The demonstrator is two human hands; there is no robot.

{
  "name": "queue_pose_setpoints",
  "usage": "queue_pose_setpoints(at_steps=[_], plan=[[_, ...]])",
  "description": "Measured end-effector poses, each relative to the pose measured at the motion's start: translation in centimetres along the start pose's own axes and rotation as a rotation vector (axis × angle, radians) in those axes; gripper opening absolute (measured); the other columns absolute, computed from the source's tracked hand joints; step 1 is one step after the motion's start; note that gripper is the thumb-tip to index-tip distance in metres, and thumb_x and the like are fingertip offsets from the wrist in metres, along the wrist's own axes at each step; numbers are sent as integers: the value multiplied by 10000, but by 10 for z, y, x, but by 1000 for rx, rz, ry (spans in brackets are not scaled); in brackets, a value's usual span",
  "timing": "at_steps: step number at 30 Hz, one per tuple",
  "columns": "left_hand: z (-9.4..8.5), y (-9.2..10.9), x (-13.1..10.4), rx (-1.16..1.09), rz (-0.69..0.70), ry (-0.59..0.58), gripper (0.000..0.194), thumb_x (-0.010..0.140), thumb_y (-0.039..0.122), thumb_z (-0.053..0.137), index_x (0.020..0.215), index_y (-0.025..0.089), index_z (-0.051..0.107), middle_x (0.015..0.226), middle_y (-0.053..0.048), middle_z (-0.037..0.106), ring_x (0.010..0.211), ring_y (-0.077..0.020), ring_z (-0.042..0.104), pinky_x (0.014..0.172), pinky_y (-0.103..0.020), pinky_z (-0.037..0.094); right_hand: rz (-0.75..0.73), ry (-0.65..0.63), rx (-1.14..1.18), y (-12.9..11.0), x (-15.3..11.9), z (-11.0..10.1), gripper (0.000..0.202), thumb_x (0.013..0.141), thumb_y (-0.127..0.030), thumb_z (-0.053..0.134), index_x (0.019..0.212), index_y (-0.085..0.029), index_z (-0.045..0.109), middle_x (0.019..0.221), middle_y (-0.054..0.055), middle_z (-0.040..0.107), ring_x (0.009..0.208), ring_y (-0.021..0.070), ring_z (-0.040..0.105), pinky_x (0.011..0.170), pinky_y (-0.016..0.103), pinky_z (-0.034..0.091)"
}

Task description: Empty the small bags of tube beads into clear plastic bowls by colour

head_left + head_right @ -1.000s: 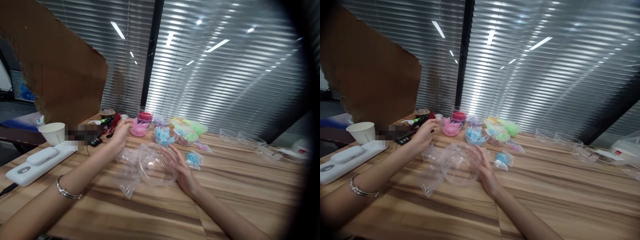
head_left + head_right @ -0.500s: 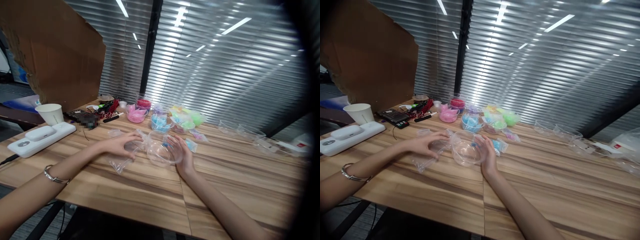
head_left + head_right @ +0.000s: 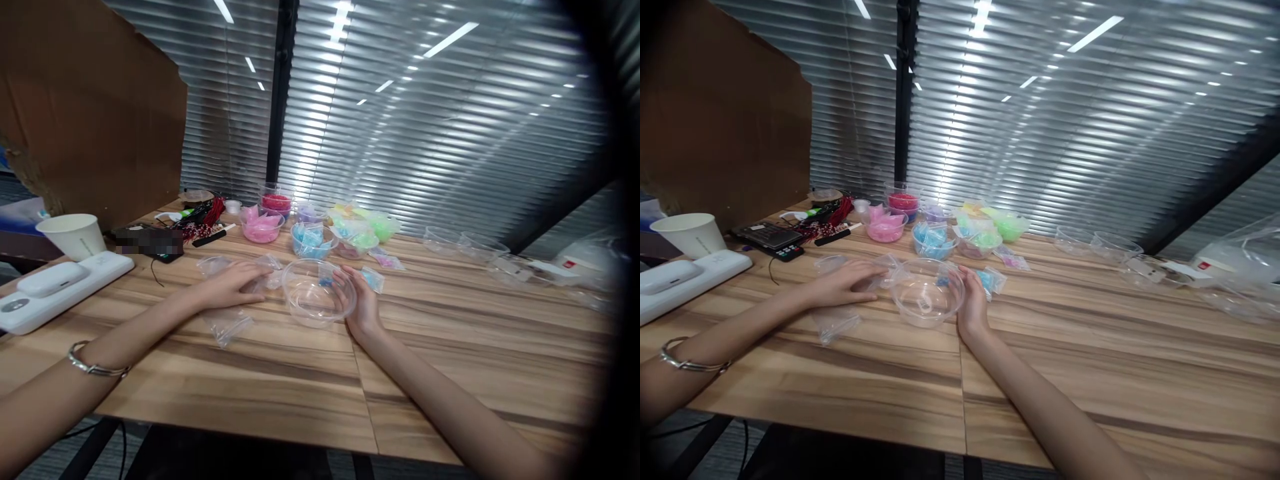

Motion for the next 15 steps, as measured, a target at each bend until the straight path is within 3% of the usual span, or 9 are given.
queue_pose_setpoints(at_steps=[7, 11, 15], plan=[[-1, -2, 3, 131, 112, 38, 136, 770, 244, 699, 889, 299, 735, 1008, -65, 688, 1037, -271, 599, 991, -376, 370, -52, 86, -65, 7, 7, -9, 208, 738, -341, 638, 914, -241, 590, 933, 36, 691, 966, 229, 666, 908, 411, 538], [-4, -2, 2, 58, 57, 102, 94, 714, 268, 748, 801, 272, 711, 1022, -62, 679, 1018, -271, 601, 983, -377, 385, -149, 114, -161, 4, 16, -17, 308, 668, -317, 718, 933, -229, 587, 952, 42, 672, 931, 218, 648, 903, 409, 520], [-3, 3, 0, 50, 52, 99, 218, 640, 383, 809, 726, 243, 666, 954, -61, 667, 989, -279, 605, 929, -360, 426, -245, 106, -306, -1, 24, -22, 358, 633, -298, 748, 948, -214, 601, 1036, 63, 658, 1019, 239, 602, 971, 426, 460]])
Point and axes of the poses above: each hand's wrist, its own x-axis towards the middle knuckle, its own z-axis out of the palm, y = z × x, the point moved 6 cm from there along x, towards the middle knuckle
